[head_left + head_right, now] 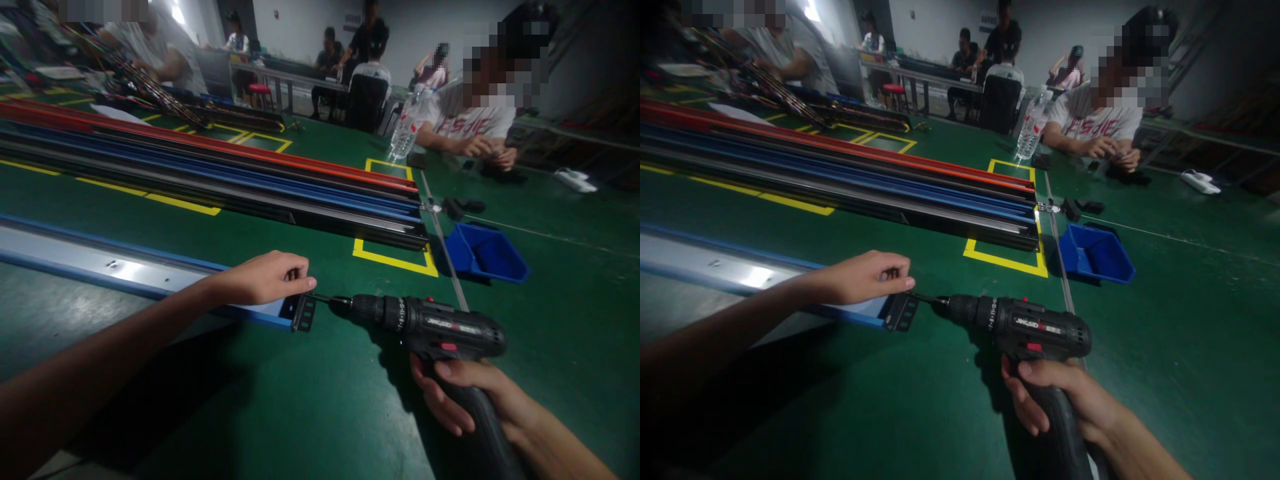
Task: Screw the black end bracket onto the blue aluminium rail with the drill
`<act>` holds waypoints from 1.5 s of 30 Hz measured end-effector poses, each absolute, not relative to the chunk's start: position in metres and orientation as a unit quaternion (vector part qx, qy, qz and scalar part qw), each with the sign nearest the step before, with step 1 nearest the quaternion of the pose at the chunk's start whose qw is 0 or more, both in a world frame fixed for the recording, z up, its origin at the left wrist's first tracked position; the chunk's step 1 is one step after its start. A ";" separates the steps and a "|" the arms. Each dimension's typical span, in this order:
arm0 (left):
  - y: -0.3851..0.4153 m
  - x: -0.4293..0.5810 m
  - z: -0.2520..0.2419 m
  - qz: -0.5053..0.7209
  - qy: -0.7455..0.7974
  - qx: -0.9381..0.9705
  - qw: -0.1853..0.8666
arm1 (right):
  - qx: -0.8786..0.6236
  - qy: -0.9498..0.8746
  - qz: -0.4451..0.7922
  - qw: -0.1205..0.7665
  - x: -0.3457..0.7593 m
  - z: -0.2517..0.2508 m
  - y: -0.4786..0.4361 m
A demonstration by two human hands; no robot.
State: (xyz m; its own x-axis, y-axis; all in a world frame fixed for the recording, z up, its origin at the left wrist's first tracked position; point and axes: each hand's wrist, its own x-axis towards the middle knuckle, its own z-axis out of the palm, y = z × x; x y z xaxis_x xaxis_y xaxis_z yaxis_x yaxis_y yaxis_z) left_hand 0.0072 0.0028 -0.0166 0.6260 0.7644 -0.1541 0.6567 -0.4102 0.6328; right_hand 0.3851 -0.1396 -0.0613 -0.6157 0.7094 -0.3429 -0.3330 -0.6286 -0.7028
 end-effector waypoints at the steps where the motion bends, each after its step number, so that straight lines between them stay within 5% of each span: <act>1: 0.003 0.007 -0.017 0.079 0.426 0.835 0.339 | -0.314 -0.300 0.848 0.305 0.385 -0.061 -0.139; 45: 0.003 0.007 -0.018 0.072 0.421 0.840 0.334 | -0.287 -0.275 0.866 0.304 0.385 -0.060 -0.139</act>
State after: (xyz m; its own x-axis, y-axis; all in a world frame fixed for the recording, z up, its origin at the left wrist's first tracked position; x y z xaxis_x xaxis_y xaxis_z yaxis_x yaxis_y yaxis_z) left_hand 0.0071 0.0029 -0.0180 0.6356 0.7552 -0.1600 0.6588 -0.4226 0.6224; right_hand 0.3846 -0.1386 -0.0598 -0.6499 0.6845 -0.3302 -0.3679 -0.6636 -0.6514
